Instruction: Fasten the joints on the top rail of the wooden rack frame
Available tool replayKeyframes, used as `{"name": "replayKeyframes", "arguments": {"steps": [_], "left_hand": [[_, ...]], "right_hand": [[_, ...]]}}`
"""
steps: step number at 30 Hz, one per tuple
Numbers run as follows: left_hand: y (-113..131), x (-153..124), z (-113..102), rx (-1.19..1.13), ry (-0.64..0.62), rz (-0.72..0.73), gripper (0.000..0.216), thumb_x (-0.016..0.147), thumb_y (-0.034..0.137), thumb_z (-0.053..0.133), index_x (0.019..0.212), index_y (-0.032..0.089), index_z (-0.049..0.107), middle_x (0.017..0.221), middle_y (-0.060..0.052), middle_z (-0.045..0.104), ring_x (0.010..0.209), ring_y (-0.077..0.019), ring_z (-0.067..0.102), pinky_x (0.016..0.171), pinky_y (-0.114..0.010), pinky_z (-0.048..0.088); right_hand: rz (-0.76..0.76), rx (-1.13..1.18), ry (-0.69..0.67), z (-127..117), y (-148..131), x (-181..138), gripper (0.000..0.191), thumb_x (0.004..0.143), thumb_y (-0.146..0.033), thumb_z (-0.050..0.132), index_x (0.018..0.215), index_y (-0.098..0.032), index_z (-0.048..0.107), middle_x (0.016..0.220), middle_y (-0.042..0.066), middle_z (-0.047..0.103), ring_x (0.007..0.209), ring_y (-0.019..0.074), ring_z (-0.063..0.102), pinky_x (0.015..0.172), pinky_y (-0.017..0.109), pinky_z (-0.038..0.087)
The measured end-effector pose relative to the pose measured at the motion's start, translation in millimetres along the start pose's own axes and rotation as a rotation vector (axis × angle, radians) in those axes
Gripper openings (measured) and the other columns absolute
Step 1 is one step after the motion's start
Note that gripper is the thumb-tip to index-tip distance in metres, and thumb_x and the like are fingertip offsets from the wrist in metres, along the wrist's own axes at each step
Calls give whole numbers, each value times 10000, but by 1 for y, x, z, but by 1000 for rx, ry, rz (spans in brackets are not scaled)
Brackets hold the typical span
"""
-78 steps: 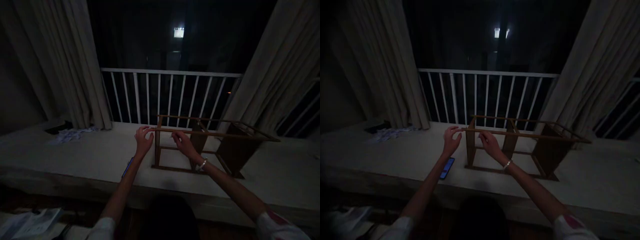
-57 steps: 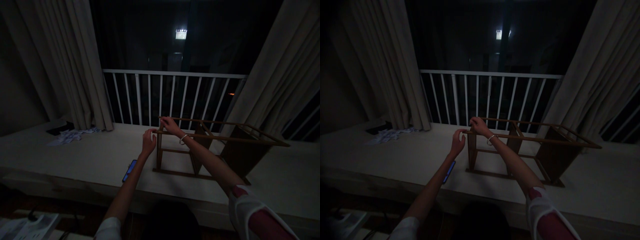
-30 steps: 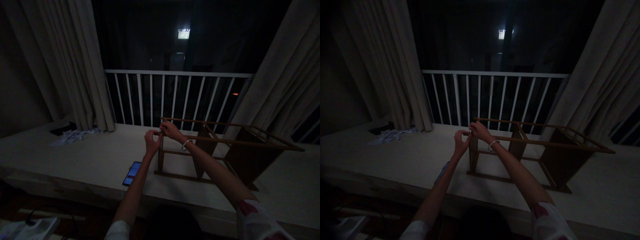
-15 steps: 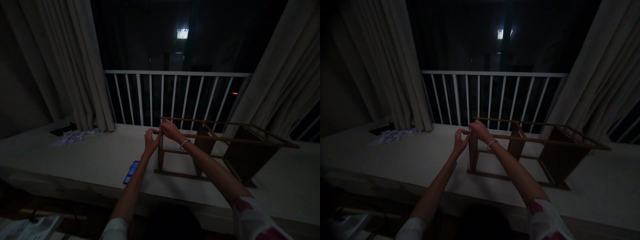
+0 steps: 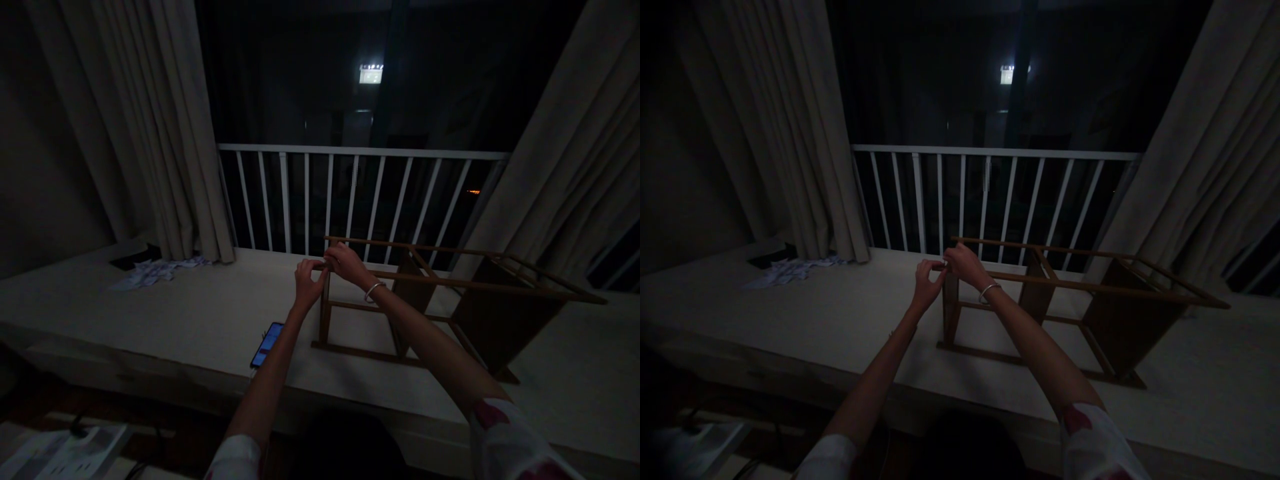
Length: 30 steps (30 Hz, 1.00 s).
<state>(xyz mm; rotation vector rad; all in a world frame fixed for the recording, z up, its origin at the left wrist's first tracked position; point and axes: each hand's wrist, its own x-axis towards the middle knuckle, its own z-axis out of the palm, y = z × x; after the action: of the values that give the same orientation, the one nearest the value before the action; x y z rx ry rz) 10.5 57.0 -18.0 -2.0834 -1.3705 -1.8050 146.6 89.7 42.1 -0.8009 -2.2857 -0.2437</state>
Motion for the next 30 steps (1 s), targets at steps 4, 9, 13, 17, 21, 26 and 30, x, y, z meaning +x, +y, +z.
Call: {"name": "replayKeyframes", "arguments": {"steps": [4,9,13,17,21,26,30], "left_hand": [[1,1,0,-2,15,-20,135,741,296,503,835,208,544,840,-38,539,868,-178,470,800,-349,330],[2,4,3,3,52,-72,122,743,302,498,796,210,559,811,-35,536,845,-173,471,783,-344,337],[3,6,6,-6,73,-96,128,731,294,512,811,213,571,814,-35,538,836,-171,474,776,-342,337],[5,7,6,5,80,-118,111,726,285,515,784,213,576,800,-28,542,833,-169,480,784,-346,329],[6,8,6,15,92,-129,90,718,278,518,740,212,575,782,-27,544,832,-175,484,787,-356,324],[5,9,6,15,96,-129,78,706,265,525,722,206,574,779,-27,547,825,-174,490,781,-350,334],[3,9,7,27,97,-124,76,697,270,537,715,204,571,772,-21,545,819,-168,495,784,-348,337]], "right_hand": [[-7,-18,-9,-2,-4,-1,192,832,-209,378,780,-152,554,732,73,542,760,176,401,715,296,305],[-8,-29,-3,-1,-3,0,190,831,-196,374,778,-154,551,734,67,545,768,173,403,703,285,313],[9,24,-19,0,0,1,176,824,-200,389,783,-156,555,746,62,542,774,166,418,695,276,320],[55,99,28,1,1,1,159,814,-231,408,786,-163,549,754,56,544,775,163,438,706,275,328],[247,230,279,2,9,2,214,827,-304,367,813,-162,527,764,48,544,737,149,470,691,269,349],[401,557,295,4,21,6,296,787,-433,390,807,-162,509,631,11,549,591,123,495,577,246,378],[459,804,286,8,22,12,308,721,-469,478,785,-168,462,611,7,583,530,101,499,524,224,386]]}}
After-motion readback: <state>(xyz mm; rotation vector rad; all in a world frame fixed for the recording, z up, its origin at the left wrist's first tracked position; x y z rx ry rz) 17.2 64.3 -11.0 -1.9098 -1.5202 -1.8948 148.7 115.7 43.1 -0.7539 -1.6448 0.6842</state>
